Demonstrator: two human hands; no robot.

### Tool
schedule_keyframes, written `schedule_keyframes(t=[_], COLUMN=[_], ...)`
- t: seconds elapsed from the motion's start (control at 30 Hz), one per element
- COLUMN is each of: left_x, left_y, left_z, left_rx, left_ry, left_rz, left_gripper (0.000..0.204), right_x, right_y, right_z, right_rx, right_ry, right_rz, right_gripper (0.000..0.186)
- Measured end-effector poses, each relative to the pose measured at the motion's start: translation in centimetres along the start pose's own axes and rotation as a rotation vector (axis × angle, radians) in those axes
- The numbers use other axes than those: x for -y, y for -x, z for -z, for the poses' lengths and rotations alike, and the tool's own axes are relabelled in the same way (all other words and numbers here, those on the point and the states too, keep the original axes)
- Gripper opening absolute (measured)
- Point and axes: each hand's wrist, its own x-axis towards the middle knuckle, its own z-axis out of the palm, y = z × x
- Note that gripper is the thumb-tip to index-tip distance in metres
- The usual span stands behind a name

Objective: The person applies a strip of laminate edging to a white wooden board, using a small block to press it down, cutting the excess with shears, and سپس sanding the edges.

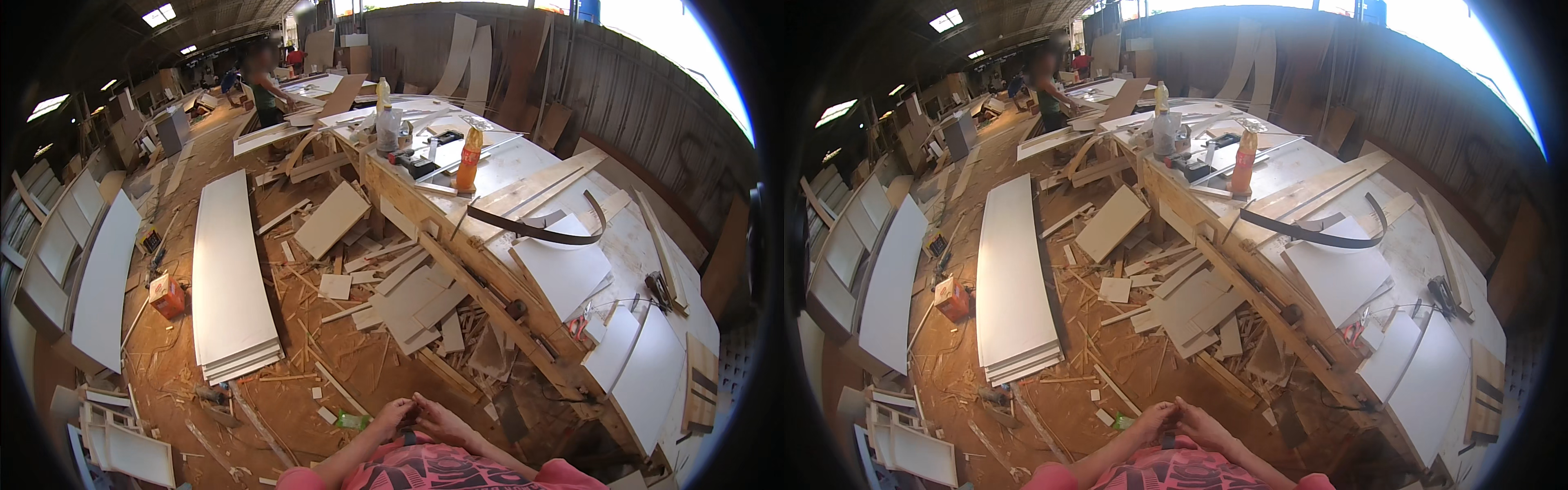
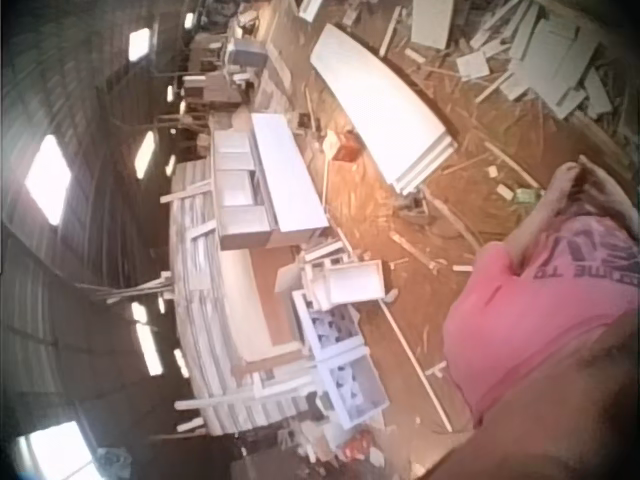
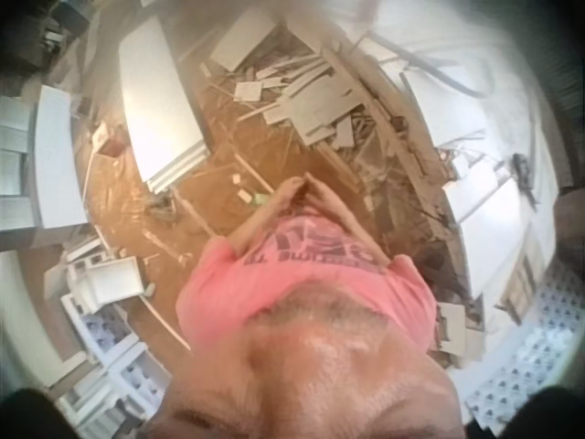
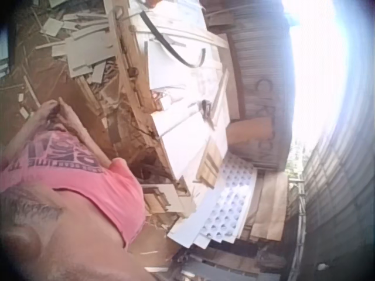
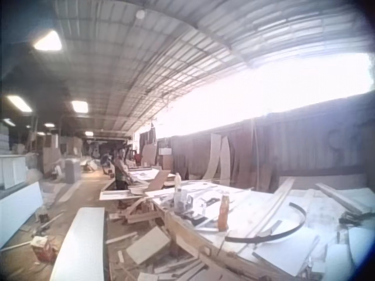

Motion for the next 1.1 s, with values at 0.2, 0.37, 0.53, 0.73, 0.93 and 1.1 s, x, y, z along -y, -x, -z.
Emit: schedule_keyframes(t=[0.2,0.37,0.53,0.73,0.93,1.1], left_x=[0.6,-0.6,-1.1,-3.4,-2.7,-2.9], left_y=[0.4,0.5,0.3,2.1,0.6,1.3], left_z=[5.2,5.8,7.5,5.8,7.1,5.8], left_rx=[-0.013,0.04,0.004,-0.036,-0.038,-0.092], left_ry=[0.047,0.06,0.064,0.027,0.049,-0.334], left_rz=[0.15,0.112,0.057,0.094,-0.034,-0.17], left_gripper=[0.014,0.013,0.015,0.016,0.01,0.006], right_x=[0.3,-3.5,1.3,0.5,1.8,1.6], right_y=[-2.1,-4.1,-4.6,-4.4,-5.7,-4.8], right_z=[-3.7,-5.2,-4.4,-4.8,-5.0,-5.5], right_rx=[0.025,0.155,0.102,0.052,0.017,-0.038], right_ry=[0.115,0.175,0.226,0.274,0.227,0.169], right_rz=[0.076,0.066,0.126,0.215,0.203,0.099], right_gripper=[0.058,0.063,0.061,0.061,0.067,0.068])
